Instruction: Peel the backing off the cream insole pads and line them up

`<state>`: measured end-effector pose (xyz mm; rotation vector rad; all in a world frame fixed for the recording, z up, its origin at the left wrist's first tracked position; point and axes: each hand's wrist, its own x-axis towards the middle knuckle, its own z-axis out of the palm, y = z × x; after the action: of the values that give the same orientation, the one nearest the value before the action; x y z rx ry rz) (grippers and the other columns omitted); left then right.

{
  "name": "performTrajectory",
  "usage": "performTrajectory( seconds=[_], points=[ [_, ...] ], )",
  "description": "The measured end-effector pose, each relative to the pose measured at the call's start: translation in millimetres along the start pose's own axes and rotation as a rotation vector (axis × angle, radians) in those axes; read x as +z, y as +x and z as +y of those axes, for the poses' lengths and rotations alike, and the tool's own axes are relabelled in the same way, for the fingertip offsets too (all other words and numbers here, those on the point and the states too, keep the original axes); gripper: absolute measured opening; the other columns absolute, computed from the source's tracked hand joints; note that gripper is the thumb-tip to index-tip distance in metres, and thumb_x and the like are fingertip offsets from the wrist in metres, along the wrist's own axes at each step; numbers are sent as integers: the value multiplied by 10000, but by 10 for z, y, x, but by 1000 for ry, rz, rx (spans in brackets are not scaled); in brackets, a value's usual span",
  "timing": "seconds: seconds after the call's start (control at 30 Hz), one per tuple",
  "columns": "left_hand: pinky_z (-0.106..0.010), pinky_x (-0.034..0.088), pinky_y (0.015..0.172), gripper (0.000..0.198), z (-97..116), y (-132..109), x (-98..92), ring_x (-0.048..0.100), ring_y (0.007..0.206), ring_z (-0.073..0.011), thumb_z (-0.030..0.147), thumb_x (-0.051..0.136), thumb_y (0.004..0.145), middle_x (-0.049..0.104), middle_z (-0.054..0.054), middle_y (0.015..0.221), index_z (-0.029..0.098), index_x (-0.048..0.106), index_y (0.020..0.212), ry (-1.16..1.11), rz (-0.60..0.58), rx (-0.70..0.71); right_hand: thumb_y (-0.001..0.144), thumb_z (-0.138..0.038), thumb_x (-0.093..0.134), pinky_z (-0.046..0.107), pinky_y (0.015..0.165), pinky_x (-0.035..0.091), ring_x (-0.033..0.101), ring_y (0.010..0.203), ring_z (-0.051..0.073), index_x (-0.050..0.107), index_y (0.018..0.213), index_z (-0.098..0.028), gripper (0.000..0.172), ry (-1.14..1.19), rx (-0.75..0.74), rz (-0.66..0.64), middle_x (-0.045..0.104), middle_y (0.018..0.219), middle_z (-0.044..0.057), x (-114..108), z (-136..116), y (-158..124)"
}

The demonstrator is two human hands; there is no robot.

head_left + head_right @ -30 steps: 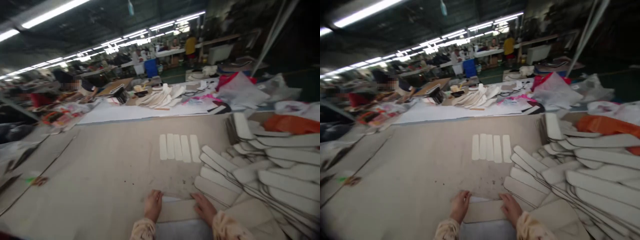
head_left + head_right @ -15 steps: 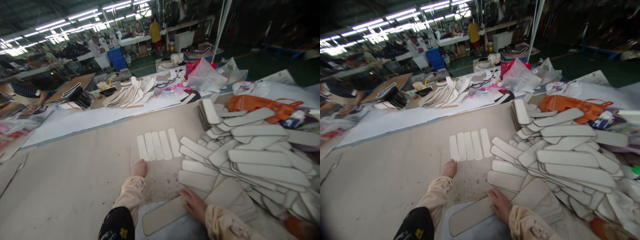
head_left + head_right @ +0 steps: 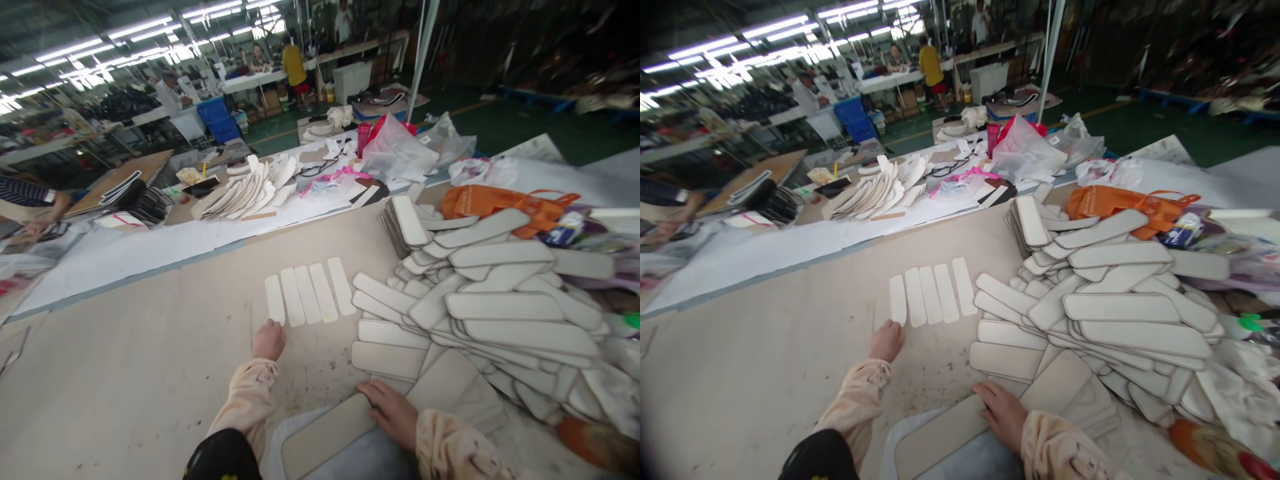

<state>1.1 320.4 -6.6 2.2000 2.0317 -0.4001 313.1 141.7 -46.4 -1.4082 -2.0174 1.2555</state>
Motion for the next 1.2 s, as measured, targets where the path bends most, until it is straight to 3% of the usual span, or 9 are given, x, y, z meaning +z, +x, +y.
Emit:
performTrajectory(
  seconds=[0.1,0.2,0.3,0.43,0.53,0.67,0.8,1.03,1.2],
  points=[
    [-252,422,653,283,-114,-399,-218,575,740,-148,283,360,844,584,-84,885,157,614,858,-139,228,-38,805,-207,435,330,857,455,540,962,191,551,1152,-215,366,77,-8,55,577,1070,89,-40,-68,28],
    [-224,418,648,212,-161,-992,-496,543,673,-113,291,421,814,578,-34,789,180,600,798,-383,344,43,819,-254,451,326,782,475,555,850,183,590,1078,-191,300,201,62,125,605,947,74,-48,-142,133],
    [-225,420,624,159,-129,-1606,-750,512,640,-114,296,477,783,551,-11,699,195,564,697,-634,305,111,811,-314,495,336,784,484,567,838,175,556,1147,-184,366,393,202,192,602,1022,70,-4,-212,304],
    [-248,420,603,190,-55,-2222,-848,506,670,-146,335,520,761,540,-24,673,205,528,622,-969,88,68,835,-337,476,265,682,509,586,810,126,475,1251,-221,432,663,345,147,531,1187,55,51,-318,501],
    [-257,404,599,210,-3,-2513,-726,492,673,-153,341,538,759,520,-30,675,199,524,606,-1177,-34,21,847,-350,455,212,592,482,574,767,103,522,1213,-201,401,674,354,85,563,1135,50,38,-396,528],
    [-253,389,611,231,57,-2752,-480,470,673,-147,337,564,745,493,-22,667,186,512,579,-1334,-109,-52,801,-375,506,197,549,452,548,664,98,643,1024,-155,342,631,378,-3,636,844,28,8,-447,395],
    [-232,357,604,253,62,-2882,-208,427,626,-118,356,549,749,442,15,595,175,491,582,-1418,-187,-205,736,-374,574,207,545,455,536,577,99,669,844,-140,275,600,425,23,607,649,1,25,-388,175],
    [-208,279,493,305,-37,-2843,504,337,476,-78,453,546,691,388,67,476,148,567,683,-1390,-265,-506,719,-296,558,183,464,407,509,454,88,669,758,-147,190,318,603,-12,576,526,-26,159,-137,-160],
    [-212,275,475,321,-13,-2625,825,360,453,-81,471,555,637,409,66,448,150,571,643,-1289,-243,-559,720,-268,539,194,516,401,546,502,110,689,760,-149,195,112,648,-31,607,539,-5,203,-88,-191]
  ],
)
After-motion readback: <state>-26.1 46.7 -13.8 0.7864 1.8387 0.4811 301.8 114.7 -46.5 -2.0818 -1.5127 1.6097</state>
